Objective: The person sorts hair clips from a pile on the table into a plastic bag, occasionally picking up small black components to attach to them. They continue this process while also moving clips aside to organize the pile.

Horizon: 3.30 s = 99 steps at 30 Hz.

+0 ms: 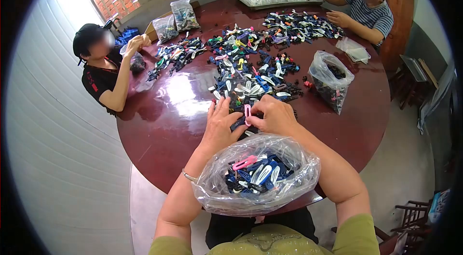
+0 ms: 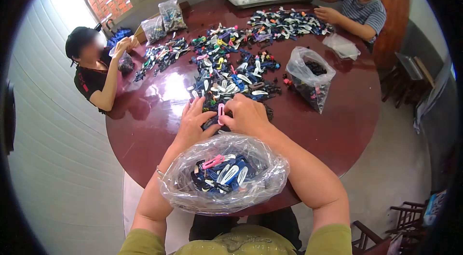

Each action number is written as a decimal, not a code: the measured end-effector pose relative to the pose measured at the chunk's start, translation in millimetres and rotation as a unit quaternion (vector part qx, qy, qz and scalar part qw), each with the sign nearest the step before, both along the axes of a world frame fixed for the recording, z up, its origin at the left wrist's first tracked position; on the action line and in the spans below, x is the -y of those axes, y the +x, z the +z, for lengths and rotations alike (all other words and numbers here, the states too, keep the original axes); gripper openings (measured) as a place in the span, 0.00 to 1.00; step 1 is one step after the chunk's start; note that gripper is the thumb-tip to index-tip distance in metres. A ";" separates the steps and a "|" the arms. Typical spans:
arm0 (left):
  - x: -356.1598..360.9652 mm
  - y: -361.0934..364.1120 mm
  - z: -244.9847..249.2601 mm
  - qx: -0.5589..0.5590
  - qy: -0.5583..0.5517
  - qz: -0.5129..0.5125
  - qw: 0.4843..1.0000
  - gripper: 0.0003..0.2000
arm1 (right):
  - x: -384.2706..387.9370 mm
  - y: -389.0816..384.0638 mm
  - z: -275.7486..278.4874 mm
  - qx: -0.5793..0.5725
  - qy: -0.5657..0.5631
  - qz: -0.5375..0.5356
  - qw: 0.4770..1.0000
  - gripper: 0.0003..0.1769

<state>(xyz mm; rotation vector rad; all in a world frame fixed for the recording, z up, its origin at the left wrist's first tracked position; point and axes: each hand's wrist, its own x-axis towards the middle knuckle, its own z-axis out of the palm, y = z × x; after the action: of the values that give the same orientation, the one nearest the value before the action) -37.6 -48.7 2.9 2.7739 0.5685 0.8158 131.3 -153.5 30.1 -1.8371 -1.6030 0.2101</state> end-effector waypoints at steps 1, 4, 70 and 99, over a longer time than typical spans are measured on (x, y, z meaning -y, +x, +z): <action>0.5 0.3 -0.2 0.005 -0.002 -0.001 1.000 0.17 | -0.8 -0.9 0.5 0.003 -0.008 -0.008 1.000 0.16; 0.8 1.8 -2.3 0.019 -0.028 -0.007 0.999 0.16 | -2.4 -1.3 -0.2 -0.008 -0.012 -0.028 1.000 0.17; 1.3 -14.1 11.3 -0.019 -0.124 0.063 0.990 0.18 | -10.2 13.2 -10.8 -0.130 0.125 0.047 0.982 0.12; 1.7 -4.0 -2.7 -0.082 -0.101 0.068 0.989 0.52 | 16.0 22.9 9.2 0.075 -0.043 0.085 0.993 0.15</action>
<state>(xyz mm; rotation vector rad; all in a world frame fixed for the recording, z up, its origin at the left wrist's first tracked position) -41.6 -50.3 0.2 2.6516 0.8299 0.5232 154.2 -169.5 39.3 -1.8184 -1.8833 0.2236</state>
